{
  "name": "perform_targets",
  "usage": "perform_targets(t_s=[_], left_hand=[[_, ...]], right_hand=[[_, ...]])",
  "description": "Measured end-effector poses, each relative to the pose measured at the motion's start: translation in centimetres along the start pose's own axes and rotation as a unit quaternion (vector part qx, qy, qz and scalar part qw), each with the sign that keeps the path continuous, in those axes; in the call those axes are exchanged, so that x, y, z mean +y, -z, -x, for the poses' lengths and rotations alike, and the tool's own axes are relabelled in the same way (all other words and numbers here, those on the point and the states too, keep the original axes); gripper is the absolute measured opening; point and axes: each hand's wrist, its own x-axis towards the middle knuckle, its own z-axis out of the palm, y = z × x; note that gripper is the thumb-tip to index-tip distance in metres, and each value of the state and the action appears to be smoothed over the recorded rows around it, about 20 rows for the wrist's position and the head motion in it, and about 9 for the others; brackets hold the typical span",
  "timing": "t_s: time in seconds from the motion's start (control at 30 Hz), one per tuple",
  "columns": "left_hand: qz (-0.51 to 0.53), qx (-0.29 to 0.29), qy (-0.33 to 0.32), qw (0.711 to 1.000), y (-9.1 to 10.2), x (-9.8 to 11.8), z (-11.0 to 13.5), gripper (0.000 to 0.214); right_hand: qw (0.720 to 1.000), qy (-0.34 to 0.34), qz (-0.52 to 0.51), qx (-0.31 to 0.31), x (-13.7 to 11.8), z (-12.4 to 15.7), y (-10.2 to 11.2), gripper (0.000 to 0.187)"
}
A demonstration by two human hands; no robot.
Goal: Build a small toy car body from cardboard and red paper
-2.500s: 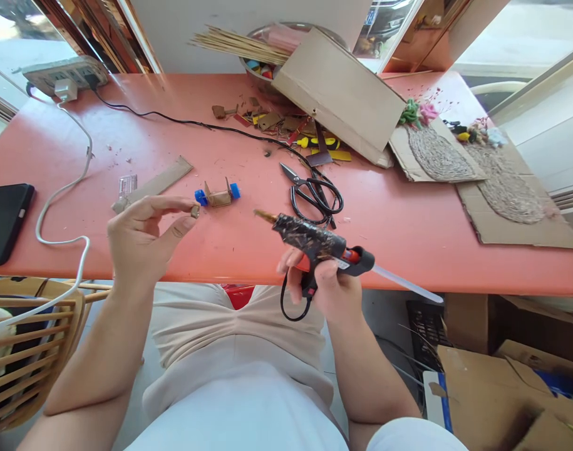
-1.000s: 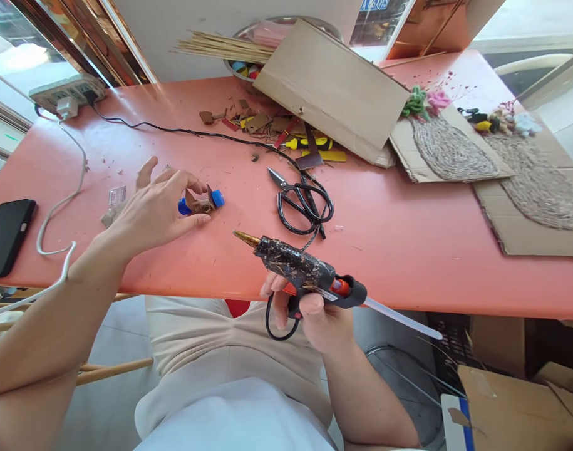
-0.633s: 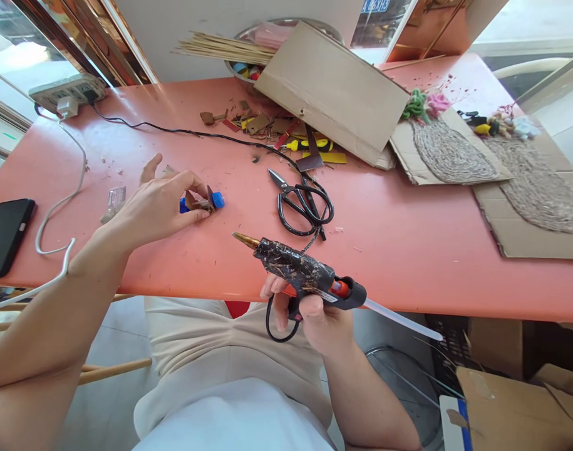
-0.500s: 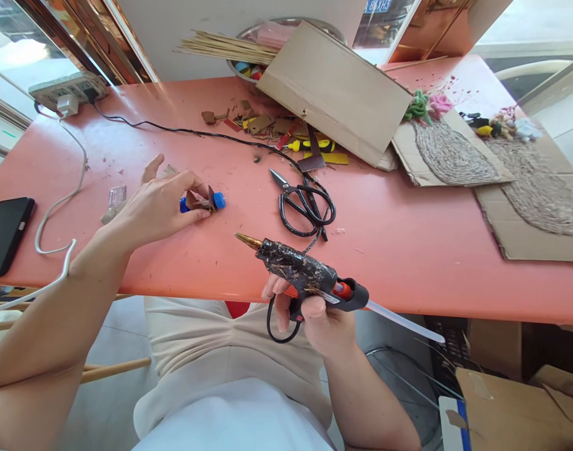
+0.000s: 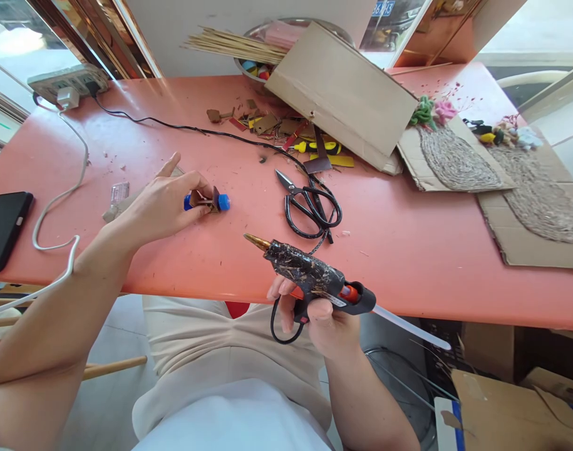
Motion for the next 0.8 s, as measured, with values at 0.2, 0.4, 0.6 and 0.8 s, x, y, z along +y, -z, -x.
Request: perform_targets(t_s=[0.2, 0.4, 0.6, 0.8], left_hand=[[-0.01, 0.005, -0.003, 1.0, -0.13, 0.01, 0.08, 0.021], [0.007, -0.014, -0.001, 1.0, 0.26, 0.25, 0.42, 0.023], [-0.001, 0.006, -0.001, 1.0, -0.28, 0.19, 0.63, 0.016], [-0.003, 0.017, -0.004, 1.0, -0.52, 0.29, 0.82, 0.016]], right_hand=[[1.0, 0.01, 0.006, 0.013, 0.13, 0.0, 0.01, 0.068], [1.0, 0.019, -0.002, 0.021, 0.32, 0.02, 0.15, 0.066], [1.0, -0.003, 0.022, 0.003, -0.18, -0.28, -0.09, 0.073], [1.0, -0.024, 0.019, -0.007, -0.22, -0.19, -0.07, 0.072]])
